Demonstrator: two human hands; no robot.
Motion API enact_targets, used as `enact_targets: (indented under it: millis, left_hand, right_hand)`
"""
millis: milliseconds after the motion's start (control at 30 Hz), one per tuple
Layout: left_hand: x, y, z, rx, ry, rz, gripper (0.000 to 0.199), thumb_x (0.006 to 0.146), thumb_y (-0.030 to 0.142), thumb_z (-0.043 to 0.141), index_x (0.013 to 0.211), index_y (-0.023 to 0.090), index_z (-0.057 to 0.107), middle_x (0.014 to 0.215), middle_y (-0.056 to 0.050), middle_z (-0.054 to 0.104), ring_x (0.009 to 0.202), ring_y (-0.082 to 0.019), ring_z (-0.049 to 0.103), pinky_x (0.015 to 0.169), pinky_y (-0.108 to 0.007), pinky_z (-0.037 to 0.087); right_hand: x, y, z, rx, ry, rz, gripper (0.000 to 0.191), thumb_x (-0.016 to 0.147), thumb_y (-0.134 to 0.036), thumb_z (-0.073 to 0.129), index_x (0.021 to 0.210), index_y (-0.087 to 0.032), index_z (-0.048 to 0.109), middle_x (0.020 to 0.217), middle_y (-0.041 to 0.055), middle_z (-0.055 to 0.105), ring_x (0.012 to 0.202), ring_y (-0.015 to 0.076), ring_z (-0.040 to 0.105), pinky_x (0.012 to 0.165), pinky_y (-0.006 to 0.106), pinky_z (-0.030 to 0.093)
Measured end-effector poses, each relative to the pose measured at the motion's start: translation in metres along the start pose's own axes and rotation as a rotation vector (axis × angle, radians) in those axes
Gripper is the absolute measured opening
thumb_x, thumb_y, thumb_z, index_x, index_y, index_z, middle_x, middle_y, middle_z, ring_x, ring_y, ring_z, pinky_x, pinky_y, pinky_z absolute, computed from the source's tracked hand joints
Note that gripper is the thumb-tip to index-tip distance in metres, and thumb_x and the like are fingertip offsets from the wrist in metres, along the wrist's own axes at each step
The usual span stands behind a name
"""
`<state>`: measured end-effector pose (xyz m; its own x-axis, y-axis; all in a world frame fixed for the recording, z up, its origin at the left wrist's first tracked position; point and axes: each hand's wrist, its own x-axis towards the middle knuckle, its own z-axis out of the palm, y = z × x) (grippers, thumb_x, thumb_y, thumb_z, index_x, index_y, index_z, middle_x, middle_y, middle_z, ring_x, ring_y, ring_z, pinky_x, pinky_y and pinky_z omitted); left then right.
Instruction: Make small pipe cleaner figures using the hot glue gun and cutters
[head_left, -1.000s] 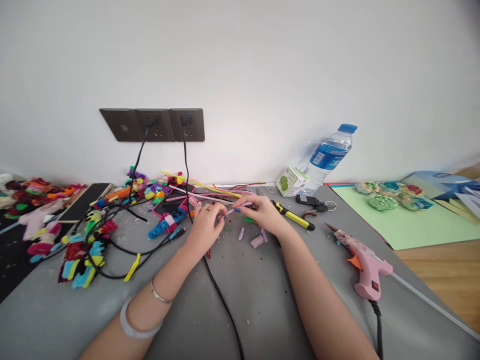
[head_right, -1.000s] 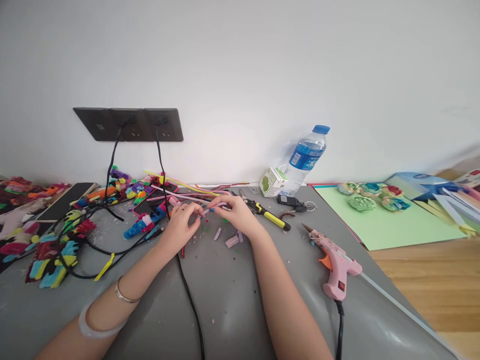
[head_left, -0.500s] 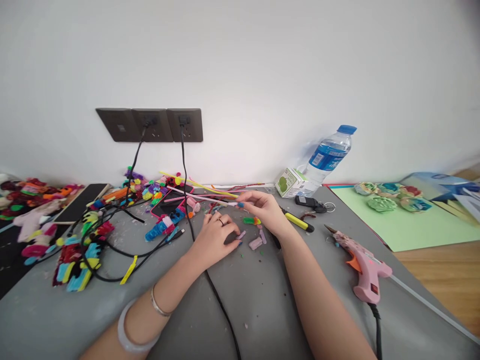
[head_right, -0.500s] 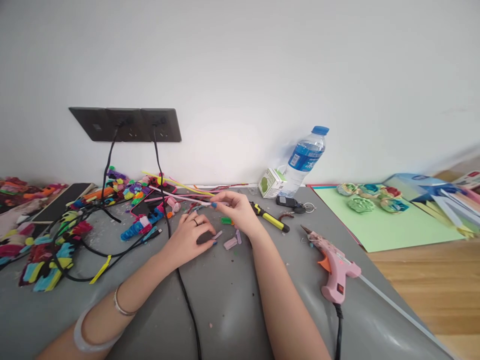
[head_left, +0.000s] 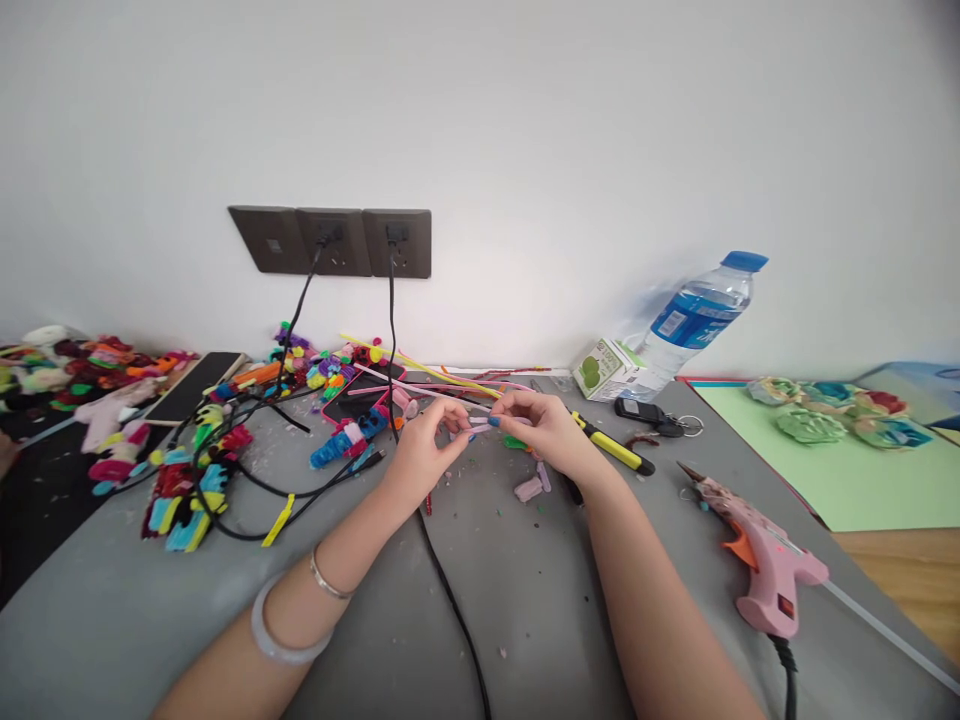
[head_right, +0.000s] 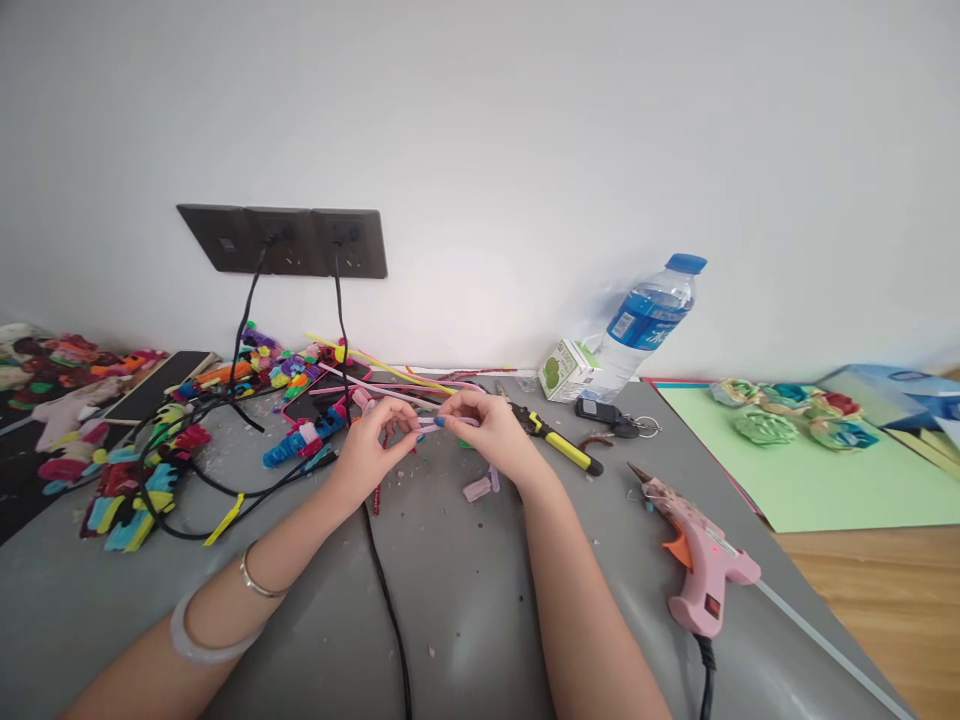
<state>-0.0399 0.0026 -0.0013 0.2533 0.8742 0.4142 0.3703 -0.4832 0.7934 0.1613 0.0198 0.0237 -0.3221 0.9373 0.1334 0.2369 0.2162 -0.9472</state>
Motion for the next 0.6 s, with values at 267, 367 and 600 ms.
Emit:
enact_targets:
  millis: [267, 367, 600]
  left_hand:
    - [-0.0019, -0.0035, 0.0011, 0.089, 0.027, 0.102, 0.011, 0.087, 0.015, 0.060, 0.095, 0.021, 0.064, 0.091, -0.002, 0.071, 0.082, -0.015, 0.065, 0.076, -0.027, 0.052]
    - [-0.0015, -0.0020, 0.0001, 0.090, 0.029, 0.110, 0.008, 0.088, 0.016, 0.060, 0.092, 0.021, 0.065, 0.087, -0.001, 0.071, 0.080, -0.015, 0.065, 0.076, -0.028, 0.052]
    - [-0.0011, 0.0003, -0.0018, 0.050, 0.056, 0.153, 0.008, 0.091, 0.021, 0.062, 0.088, 0.021, 0.069, 0.082, -0.002, 0.072, 0.079, -0.016, 0.066, 0.076, -0.029, 0.052]
  right_hand:
    - [-0.0013, 0.0016, 0.0015, -0.028, -0.067, 0.006, 0.019, 0.081, -0.036, 0.066, 0.076, -0.018, 0.067, 0.070, -0.0002, 0.056, 0.063, 0.0132, 0.046, 0.059, 0.026, 0.037]
    - [-0.0018, 0.0007, 0.0014, -0.015, -0.078, 0.031, 0.018, 0.081, -0.036, 0.066, 0.076, -0.018, 0.066, 0.067, -0.0017, 0.054, 0.061, 0.0121, 0.044, 0.059, 0.026, 0.036]
    - [-0.0031, -0.0036, 0.0020, 0.046, -0.112, 0.024, 0.020, 0.080, -0.037, 0.068, 0.077, -0.017, 0.066, 0.067, -0.0023, 0.054, 0.060, 0.0111, 0.042, 0.058, 0.026, 0.036]
